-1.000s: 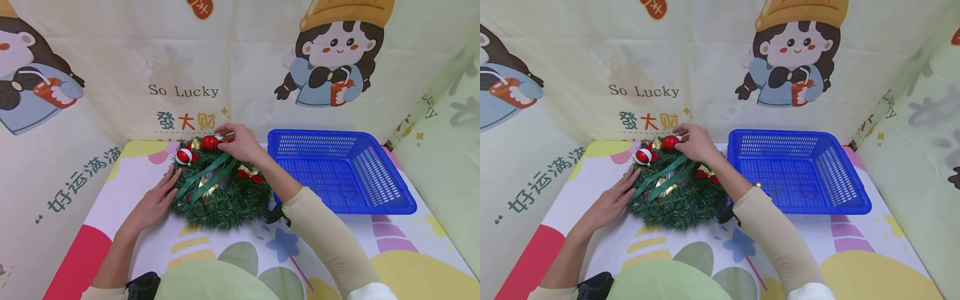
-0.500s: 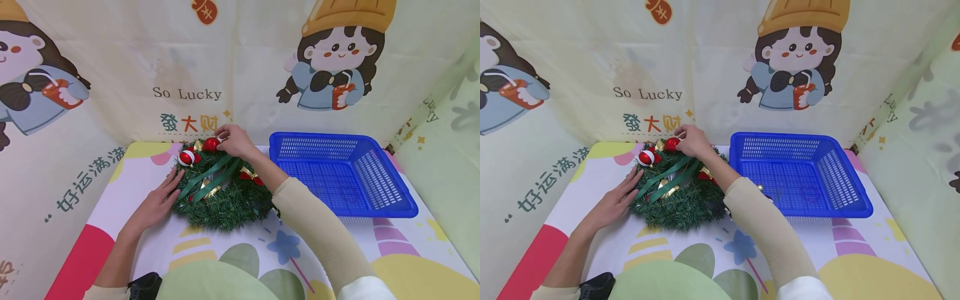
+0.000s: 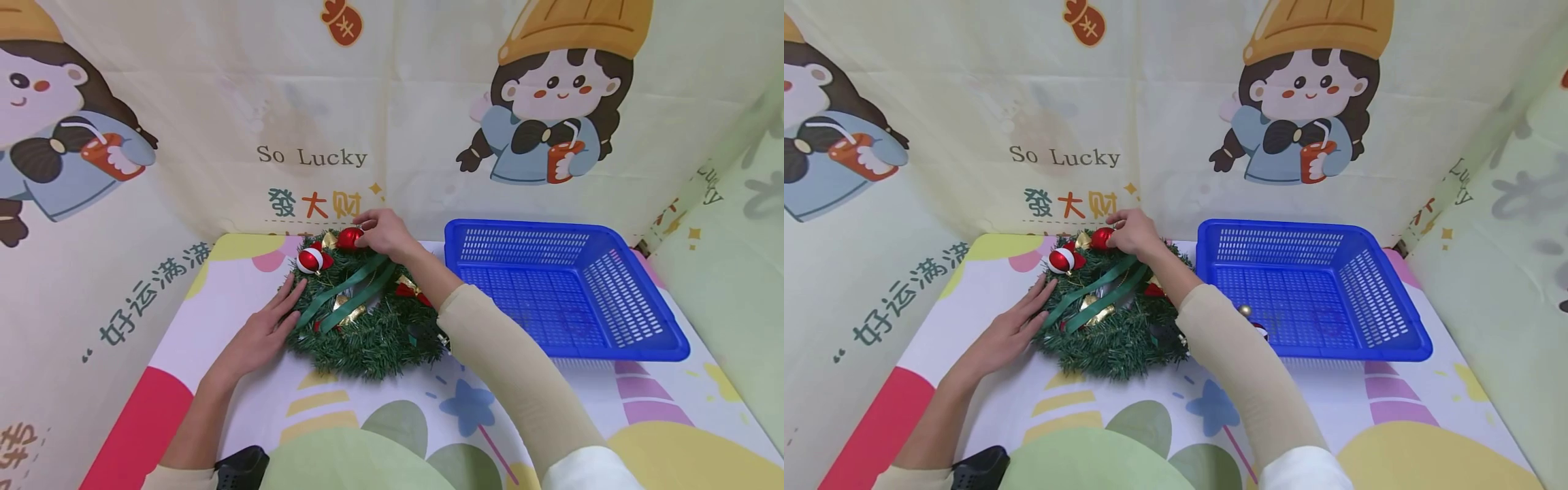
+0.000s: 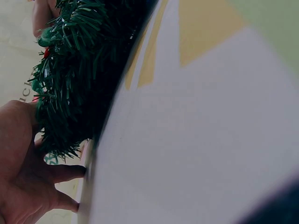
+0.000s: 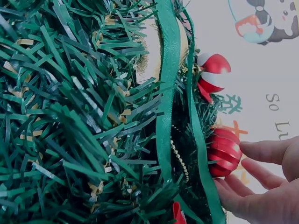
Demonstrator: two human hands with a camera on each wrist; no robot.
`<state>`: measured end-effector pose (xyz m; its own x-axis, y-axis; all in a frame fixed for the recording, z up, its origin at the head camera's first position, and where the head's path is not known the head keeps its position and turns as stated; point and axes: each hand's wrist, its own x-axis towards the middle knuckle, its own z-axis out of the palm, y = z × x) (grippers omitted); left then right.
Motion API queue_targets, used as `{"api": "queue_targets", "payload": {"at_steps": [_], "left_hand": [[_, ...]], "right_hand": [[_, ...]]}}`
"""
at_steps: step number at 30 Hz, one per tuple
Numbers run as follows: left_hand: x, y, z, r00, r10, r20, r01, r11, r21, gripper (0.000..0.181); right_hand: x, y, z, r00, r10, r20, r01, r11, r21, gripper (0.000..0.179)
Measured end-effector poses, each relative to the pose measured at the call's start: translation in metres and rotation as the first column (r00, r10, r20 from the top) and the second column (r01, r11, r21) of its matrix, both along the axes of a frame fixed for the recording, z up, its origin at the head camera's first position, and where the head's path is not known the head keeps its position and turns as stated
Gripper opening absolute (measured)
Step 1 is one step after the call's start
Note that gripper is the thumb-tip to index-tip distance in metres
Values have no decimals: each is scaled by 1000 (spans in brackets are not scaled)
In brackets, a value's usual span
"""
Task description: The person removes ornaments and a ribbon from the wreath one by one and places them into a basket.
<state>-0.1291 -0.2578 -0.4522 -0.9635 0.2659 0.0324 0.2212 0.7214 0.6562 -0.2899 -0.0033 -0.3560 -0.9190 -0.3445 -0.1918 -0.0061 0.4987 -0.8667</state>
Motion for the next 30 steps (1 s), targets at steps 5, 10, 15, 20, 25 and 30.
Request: {"api": "queue_targets", "payload": {"at_steps": [5, 10, 15, 20, 25, 30], "left_hand": [[1, 1, 0, 1000, 3, -8, -3, 1000, 2, 60], [1, 2, 1, 1000, 1, -10, -1, 1000, 0, 60], [0, 1, 2, 1000, 5, -9, -5, 1000, 1, 60], [1, 1, 2, 1000, 4, -17, -4, 1000, -2, 60], [3, 2, 1, 1000, 4, -11, -4, 1000, 5, 60], [3, 2, 0, 1000, 7, -13, -7, 1000, 4, 60]], "right_hand": [[0, -2, 0, 1000, -15, 10, 15, 1000, 5, 45], [0, -5, 0, 1000, -20, 17, 20, 1000, 11, 46], [1, -8, -1, 1000, -24, -8, 24, 1000, 12, 44], [3, -11, -4, 999, -24, -44, 26, 999, 33, 41], [6, -11, -5, 998, -38, -41, 40, 998, 38, 39], [5, -11, -6, 998, -46, -42, 47, 998, 32, 39]]}}
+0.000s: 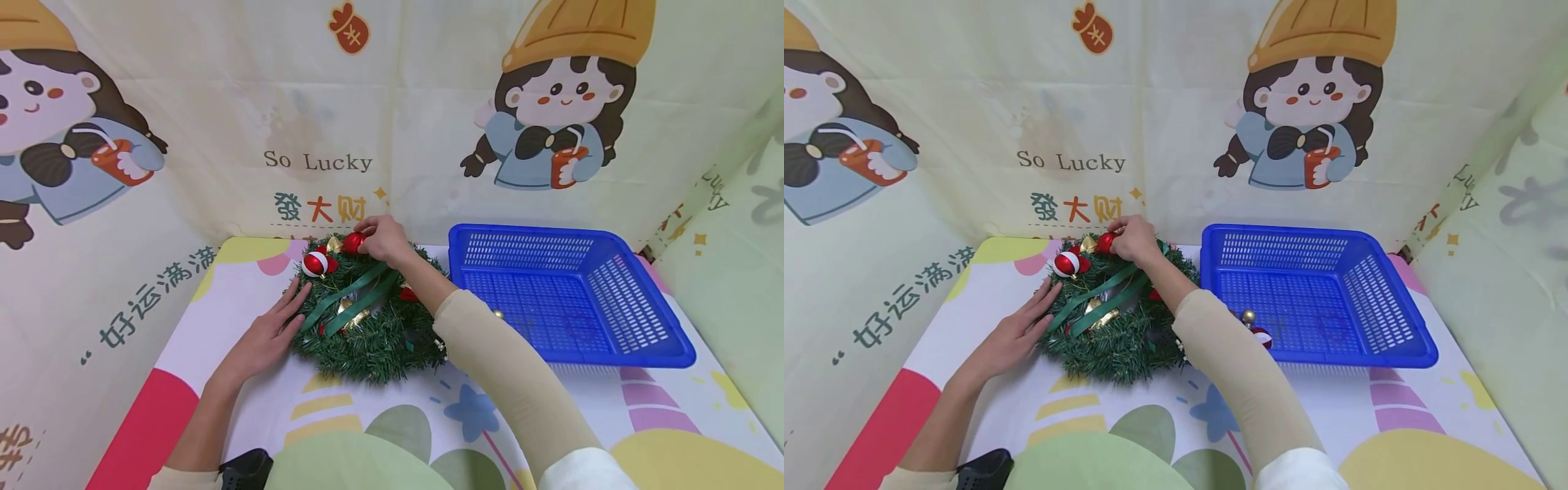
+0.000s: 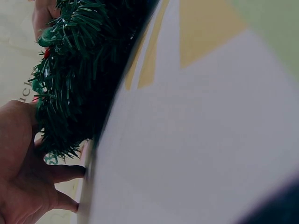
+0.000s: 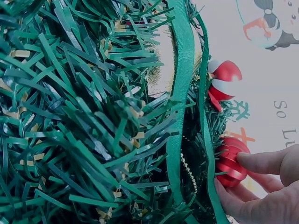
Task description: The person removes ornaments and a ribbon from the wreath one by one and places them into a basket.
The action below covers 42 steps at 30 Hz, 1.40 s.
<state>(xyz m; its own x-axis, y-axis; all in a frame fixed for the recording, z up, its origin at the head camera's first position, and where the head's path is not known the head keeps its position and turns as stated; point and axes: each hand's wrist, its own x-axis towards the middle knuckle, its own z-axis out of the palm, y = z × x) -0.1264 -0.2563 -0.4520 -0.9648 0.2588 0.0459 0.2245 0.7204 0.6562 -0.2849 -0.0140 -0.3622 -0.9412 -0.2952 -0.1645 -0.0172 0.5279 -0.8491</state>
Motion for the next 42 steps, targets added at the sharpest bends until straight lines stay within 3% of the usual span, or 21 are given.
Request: {"api": "queue_targets", "payload": {"at_steps": [10, 23, 36, 42], "left_hand": [[-1, 0, -1, 1000, -7, -7, 7, 1000, -15, 60], [2, 1, 1, 1000, -3, 3, 3, 1000, -13, 60], [2, 2, 2, 1000, -4, -6, 3, 1000, -18, 60], [3, 2, 1, 1000, -4, -14, 4, 1000, -19, 60]], "right_hand": [[1, 2, 5, 1000, -21, -14, 21, 1000, -19, 37], [4, 11, 15, 1000, -20, 13, 21, 989, -148, 39], [11, 21, 34, 998, -2, 60, 18, 966, -260, 40], [17, 27, 40, 999, 18, 40, -7, 966, -258, 40]]}}
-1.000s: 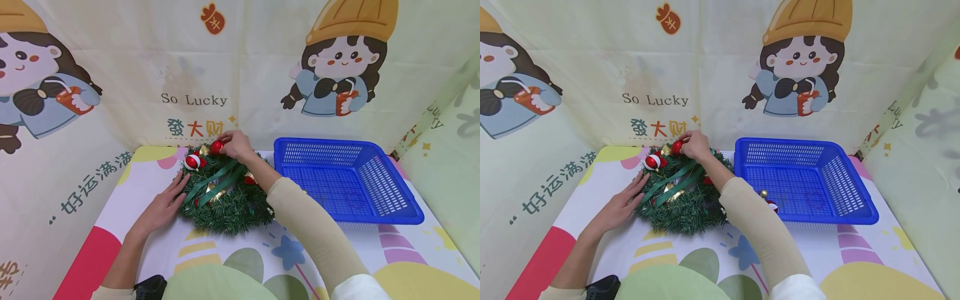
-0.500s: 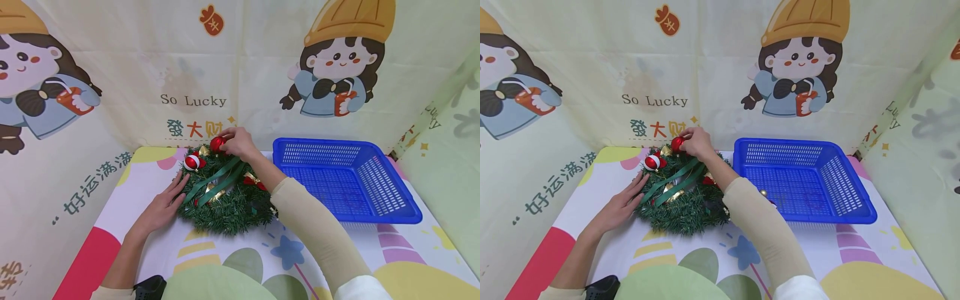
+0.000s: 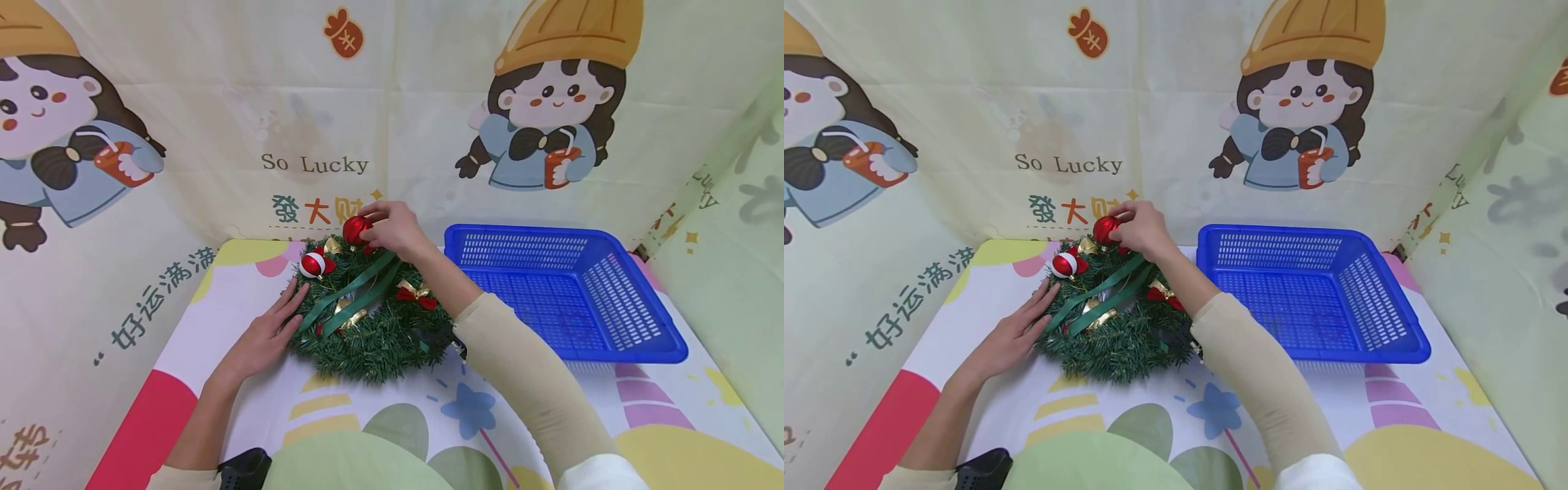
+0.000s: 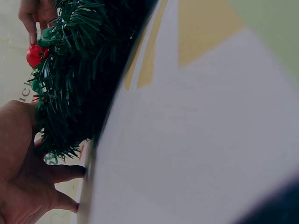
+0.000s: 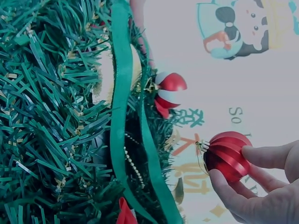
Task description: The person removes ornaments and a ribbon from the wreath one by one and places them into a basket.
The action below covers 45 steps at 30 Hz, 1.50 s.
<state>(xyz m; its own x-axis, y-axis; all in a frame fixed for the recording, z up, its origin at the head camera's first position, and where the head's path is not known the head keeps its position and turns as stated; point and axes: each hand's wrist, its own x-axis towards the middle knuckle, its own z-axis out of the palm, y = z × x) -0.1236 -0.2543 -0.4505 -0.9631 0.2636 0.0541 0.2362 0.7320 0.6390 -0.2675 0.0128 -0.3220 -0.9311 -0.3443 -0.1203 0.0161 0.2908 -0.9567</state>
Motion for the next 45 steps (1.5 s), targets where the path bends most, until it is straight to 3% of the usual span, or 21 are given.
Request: {"api": "queue_targets", "payload": {"at_steps": [8, 19, 30, 45], "left_hand": [[0, 0, -2, 1000, 4, 6, -4, 1000, 2, 60], [0, 0, -3, 1000, -4, -15, 4, 1000, 1, 60], [1, 1, -1, 1000, -8, -12, 8, 1000, 7, 60], [-1, -1, -2, 1000, -3, 2, 3, 1000, -1, 61]], "right_hand": [[9, 10, 5, 1000, 25, -15, -25, 1000, 2, 39], [25, 31, 8, 998, 64, -12, -65, 996, -67, 40], [42, 54, 7, 995, 85, -46, -87, 996, -36, 41], [67, 92, 5, 995, 32, -99, -29, 999, 25, 42]]}}
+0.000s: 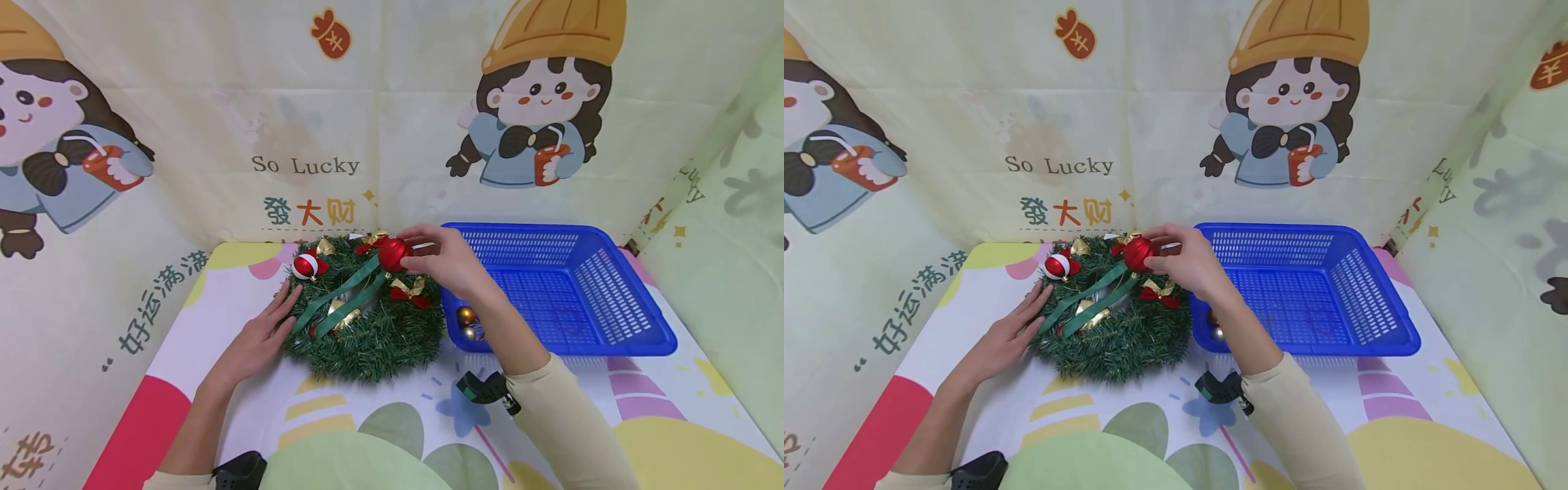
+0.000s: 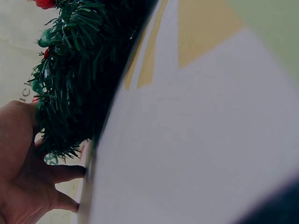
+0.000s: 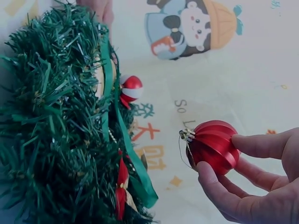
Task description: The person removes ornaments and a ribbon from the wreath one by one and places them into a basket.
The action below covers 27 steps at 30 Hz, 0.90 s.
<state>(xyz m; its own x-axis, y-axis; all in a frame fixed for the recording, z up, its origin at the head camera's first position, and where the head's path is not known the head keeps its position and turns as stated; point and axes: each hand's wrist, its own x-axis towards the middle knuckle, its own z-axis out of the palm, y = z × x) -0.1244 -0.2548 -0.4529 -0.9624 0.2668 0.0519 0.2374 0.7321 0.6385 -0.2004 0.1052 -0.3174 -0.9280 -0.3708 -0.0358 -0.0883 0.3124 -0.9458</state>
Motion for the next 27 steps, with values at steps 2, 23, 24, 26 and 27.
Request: {"api": "queue_targets", "payload": {"at_steps": [2, 23, 24, 26, 27], "left_hand": [[0, 0, 0, 1000, 2, 1, -2, 1000, 0, 61], [1, 1, 1, 1000, 2, 8, -2, 1000, 0, 61], [1, 1, 2, 1000, 2, 8, -2, 1000, -1, 61], [1, 1, 2, 1000, 1, 6, -1, 1000, 2, 60], [1, 1, 2, 1000, 0, 6, 0, 1000, 3, 60]], "right_hand": [[3, 6, -1, 1000, -5, -14, 6, 1000, 11, 42], [28, 68, -15, 986, -166, -35, 168, 984, 66, 48], [29, 70, -15, 984, -174, -39, 176, 982, 70, 50], [31, 76, -16, 981, -189, -42, 191, 979, 76, 50], [32, 79, -17, 980, -193, -45, 197, 977, 80, 50]]}}
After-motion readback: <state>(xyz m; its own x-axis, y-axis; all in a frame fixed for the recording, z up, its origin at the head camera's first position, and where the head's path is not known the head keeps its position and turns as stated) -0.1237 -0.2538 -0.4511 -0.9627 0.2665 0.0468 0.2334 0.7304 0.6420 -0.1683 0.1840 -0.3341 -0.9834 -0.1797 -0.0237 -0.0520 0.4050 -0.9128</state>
